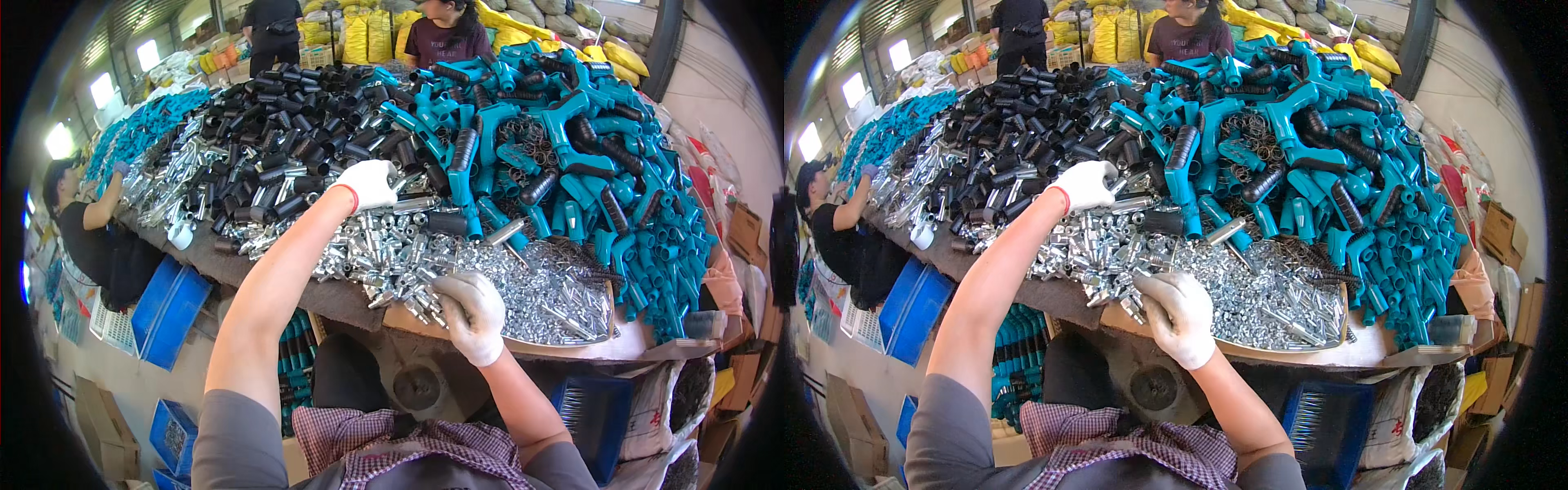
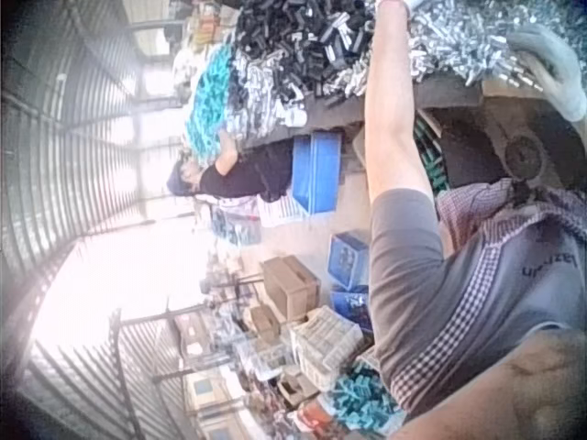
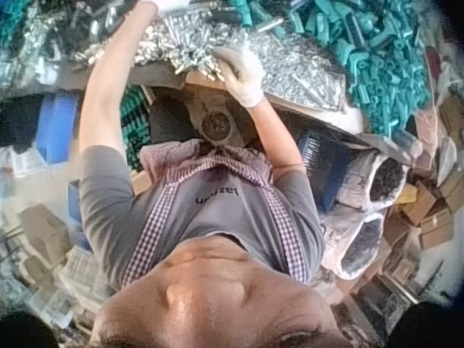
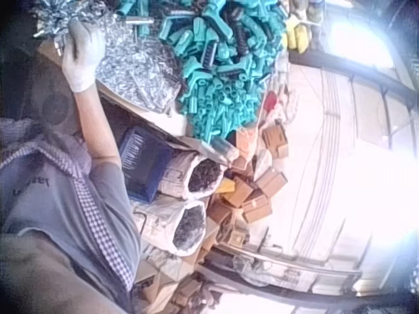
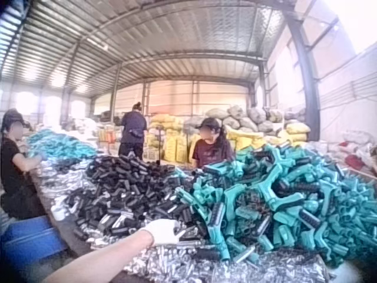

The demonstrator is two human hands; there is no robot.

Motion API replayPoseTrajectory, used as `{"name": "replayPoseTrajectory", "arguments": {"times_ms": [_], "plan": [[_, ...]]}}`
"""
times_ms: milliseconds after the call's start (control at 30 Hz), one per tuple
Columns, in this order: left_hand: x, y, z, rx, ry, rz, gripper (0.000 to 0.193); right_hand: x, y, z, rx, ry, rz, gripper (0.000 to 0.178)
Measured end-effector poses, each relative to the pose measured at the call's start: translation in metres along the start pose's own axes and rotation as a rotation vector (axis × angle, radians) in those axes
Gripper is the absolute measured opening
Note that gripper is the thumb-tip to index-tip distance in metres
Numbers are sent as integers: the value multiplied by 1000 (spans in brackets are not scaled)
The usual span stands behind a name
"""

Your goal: The person assembles tools by inserting metal pins and cylinders into plastic housings and attaching plastic handles by hand.

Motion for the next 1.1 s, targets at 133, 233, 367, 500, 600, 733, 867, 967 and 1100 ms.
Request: {"name": "replayPoseTrajectory", "arguments": {"times_ms": [133,233,367,500,600,733,867,967,1100], "plan": [[-16,3,-18,-110,17,138,59,-7,-4,-22,206,-119,-9,24],[-44,16,-2,-464,-26,303,38,-22,-16,-28,692,-690,-138,28],[-126,32,64,-360,-438,214,22,-44,-44,-17,1276,-1271,-320,65],[-168,25,80,-200,-584,-23,23,-53,-56,-14,1470,-1313,-487,67],[-155,39,52,-256,-626,-175,21,-52,-69,-11,1441,-1233,-557,48],[-131,6,50,-303,-548,-186,26,-45,-86,11,1277,-1216,-301,36],[-132,2,52,-286,-545,-223,33,-57,-95,14,1516,-1162,-385,55],[-137,14,67,-303,-459,-237,35,-57,-91,13,1693,-1310,-317,55],[-99,41,50,-373,-233,-35,25,-54,-88,16,1447,-1357,-340,51]]}}
Point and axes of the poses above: each hand's wrist, its own x-axis towards the middle knuckle, its own y-axis out of the back of the hand, z = x × y, the point moved 3 cm from there along x, towards the middle knuckle, and after that the axes turned 7 degrees about z, right-handed, at the moved point
